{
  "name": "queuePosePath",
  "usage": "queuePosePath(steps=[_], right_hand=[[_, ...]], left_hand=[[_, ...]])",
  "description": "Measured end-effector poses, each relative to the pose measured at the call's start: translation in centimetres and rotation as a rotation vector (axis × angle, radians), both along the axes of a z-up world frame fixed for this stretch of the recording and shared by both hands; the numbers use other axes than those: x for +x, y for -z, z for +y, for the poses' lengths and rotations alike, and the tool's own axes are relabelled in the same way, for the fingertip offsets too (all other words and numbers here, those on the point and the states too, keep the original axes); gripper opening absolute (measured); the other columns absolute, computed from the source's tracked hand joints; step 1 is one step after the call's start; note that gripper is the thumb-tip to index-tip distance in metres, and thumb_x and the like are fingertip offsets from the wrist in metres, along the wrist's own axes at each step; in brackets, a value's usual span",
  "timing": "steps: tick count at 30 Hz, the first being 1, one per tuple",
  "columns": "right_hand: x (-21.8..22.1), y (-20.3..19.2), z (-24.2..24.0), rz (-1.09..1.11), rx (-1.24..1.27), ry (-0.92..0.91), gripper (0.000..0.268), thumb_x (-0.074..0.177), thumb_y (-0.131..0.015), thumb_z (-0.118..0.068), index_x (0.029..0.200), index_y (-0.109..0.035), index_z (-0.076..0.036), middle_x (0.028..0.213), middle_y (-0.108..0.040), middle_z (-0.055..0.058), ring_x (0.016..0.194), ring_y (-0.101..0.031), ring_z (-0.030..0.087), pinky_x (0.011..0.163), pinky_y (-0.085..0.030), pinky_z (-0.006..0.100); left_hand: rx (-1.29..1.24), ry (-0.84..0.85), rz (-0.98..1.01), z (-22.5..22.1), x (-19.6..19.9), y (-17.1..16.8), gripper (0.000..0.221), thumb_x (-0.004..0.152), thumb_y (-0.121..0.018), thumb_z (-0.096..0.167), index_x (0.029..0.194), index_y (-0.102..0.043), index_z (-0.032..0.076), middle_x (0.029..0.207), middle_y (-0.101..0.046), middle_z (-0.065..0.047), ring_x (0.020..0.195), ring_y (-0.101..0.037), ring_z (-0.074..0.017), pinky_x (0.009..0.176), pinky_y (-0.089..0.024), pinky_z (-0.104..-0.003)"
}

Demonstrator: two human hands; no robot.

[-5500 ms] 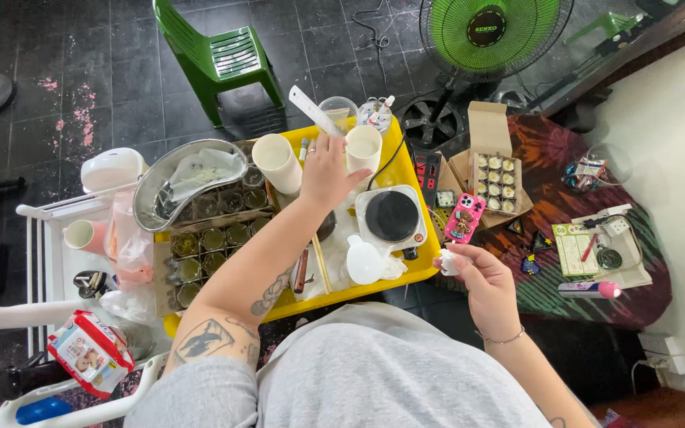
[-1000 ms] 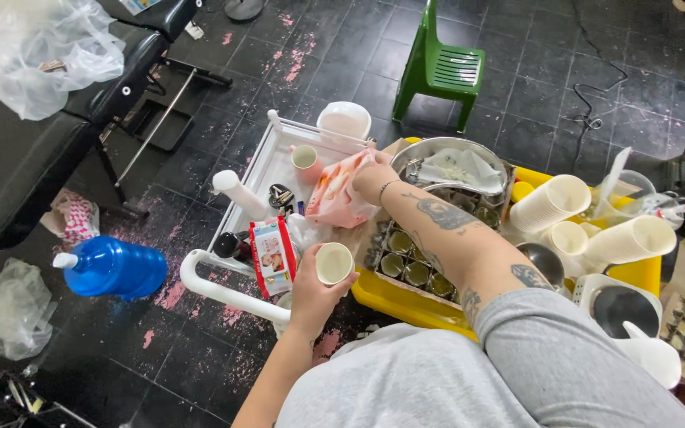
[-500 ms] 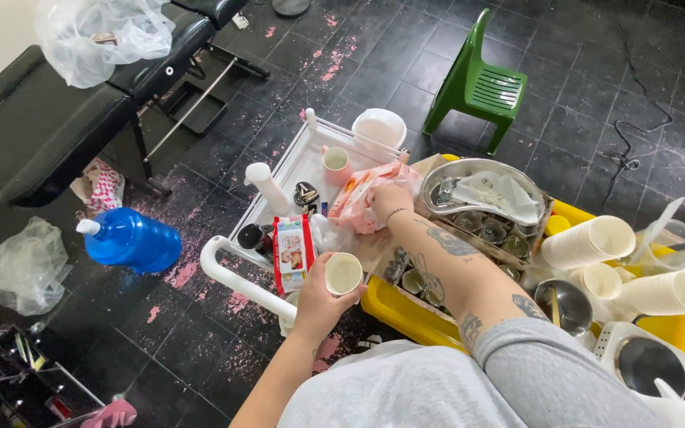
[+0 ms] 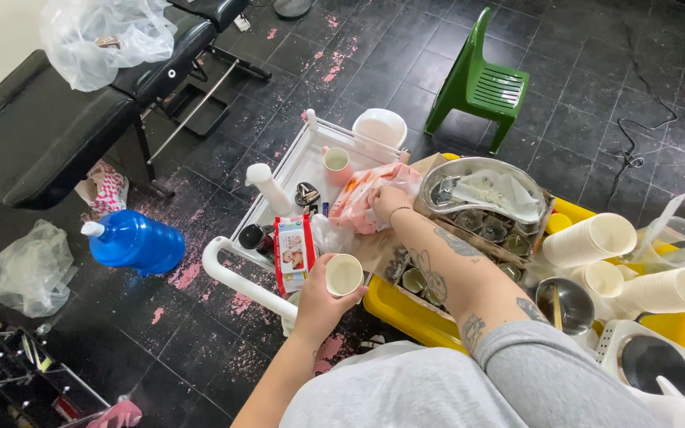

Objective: Wiping the interior of small white paper cups with a tissue to clean them.

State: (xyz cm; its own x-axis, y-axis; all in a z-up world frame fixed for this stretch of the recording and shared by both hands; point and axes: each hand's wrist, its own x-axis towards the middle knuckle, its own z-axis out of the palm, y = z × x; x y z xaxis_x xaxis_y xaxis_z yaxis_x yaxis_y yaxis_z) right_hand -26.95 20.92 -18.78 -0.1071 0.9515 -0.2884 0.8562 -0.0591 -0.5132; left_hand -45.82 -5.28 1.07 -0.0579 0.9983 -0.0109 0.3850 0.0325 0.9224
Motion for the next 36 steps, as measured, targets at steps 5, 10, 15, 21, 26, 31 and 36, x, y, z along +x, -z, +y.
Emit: queuePosePath(steps=[5, 10, 15, 21, 26, 31, 36], right_hand=[[-0.4, 0.2, -0.1, -0.008, 0.012, 0.060, 0.028, 0.091, -0.060, -0.038, 0.094, -0.079, -0.018, 0.105, -0.075, 0.015, 0.101, -0.071, 0.033, 0.090, -0.054, 0.043], [-0.7, -0.1, -0.2, -0.034, 0.020, 0.077, 0.028, 0.088, -0.061, -0.038, 0.094, -0.080, -0.019, 0.106, -0.075, 0.013, 0.103, -0.070, 0.033, 0.090, -0.053, 0.046], [-0.8, -0.3, -0.2, -0.083, -0.011, 0.081, 0.033, 0.091, -0.058, -0.043, 0.095, -0.079, -0.017, 0.107, -0.074, 0.015, 0.104, -0.070, 0.036, 0.093, -0.052, 0.050], [-0.9, -6.1, -2.4, -0.218, 0.080, -0.006, 0.032, 0.094, -0.059, -0.035, 0.098, -0.077, -0.008, 0.104, -0.075, 0.020, 0.099, -0.072, 0.035, 0.085, -0.056, 0.046], [0.2, -11.7, -3.3, -0.149, 0.335, 0.005, 0.029, 0.091, -0.060, -0.027, 0.098, -0.074, -0.003, 0.100, -0.074, 0.021, 0.094, -0.072, 0.036, 0.083, -0.056, 0.045], [3.5, -20.2, -5.8, 0.076, 0.404, 0.146, 0.030, 0.091, -0.060, -0.030, 0.097, -0.072, -0.003, 0.099, -0.073, 0.021, 0.094, -0.068, 0.040, 0.084, -0.053, 0.049], [10.0, -25.3, -10.3, 0.520, 0.420, 0.294, 0.025, 0.091, -0.054, -0.022, 0.104, -0.067, -0.004, 0.088, -0.071, 0.011, 0.083, -0.068, 0.023, 0.077, -0.052, 0.036]], left_hand=[[-0.018, 0.006, -0.002, -0.1, 0.0, -0.4, 0.073, 0.070, -0.091, 0.032, 0.128, -0.055, 0.006, 0.115, -0.070, -0.010, 0.108, -0.069, -0.0232, 0.093, -0.053, -0.036], [-0.013, 0.000, 0.002, -0.2, -0.2, 0.2, 0.074, 0.072, -0.090, 0.034, 0.129, -0.053, 0.006, 0.116, -0.070, -0.010, 0.108, -0.069, -0.0227, 0.093, -0.054, -0.036], [0.008, 0.006, 0.006, -0.3, -0.3, 0.6, 0.075, 0.072, -0.090, 0.036, 0.130, -0.052, 0.005, 0.115, -0.070, -0.010, 0.106, -0.070, -0.0226, 0.092, -0.055, -0.036], [-0.033, 0.021, 0.009, -0.3, -0.1, -0.1, 0.075, 0.072, -0.089, 0.035, 0.131, -0.052, 0.007, 0.115, -0.071, -0.010, 0.106, -0.070, -0.0224, 0.092, -0.054, -0.036], [-0.036, 0.036, 0.008, 0.2, 0.5, -0.1, 0.072, 0.073, -0.089, 0.032, 0.130, -0.053, 0.007, 0.115, -0.071, -0.010, 0.107, -0.070, -0.0228, 0.092, -0.054, -0.036], [-0.029, 0.047, -0.002, 0.8, 1.4, -1.3, 0.073, 0.072, -0.089, 0.031, 0.131, -0.053, 0.008, 0.116, -0.070, -0.009, 0.107, -0.069, -0.0220, 0.092, -0.053, -0.036], [0.089, 0.133, -0.071, 2.2, 2.3, -1.3, 0.072, 0.072, -0.091, 0.031, 0.131, -0.056, 0.007, 0.118, -0.070, -0.009, 0.109, -0.070, -0.0210, 0.094, -0.055, -0.036]])
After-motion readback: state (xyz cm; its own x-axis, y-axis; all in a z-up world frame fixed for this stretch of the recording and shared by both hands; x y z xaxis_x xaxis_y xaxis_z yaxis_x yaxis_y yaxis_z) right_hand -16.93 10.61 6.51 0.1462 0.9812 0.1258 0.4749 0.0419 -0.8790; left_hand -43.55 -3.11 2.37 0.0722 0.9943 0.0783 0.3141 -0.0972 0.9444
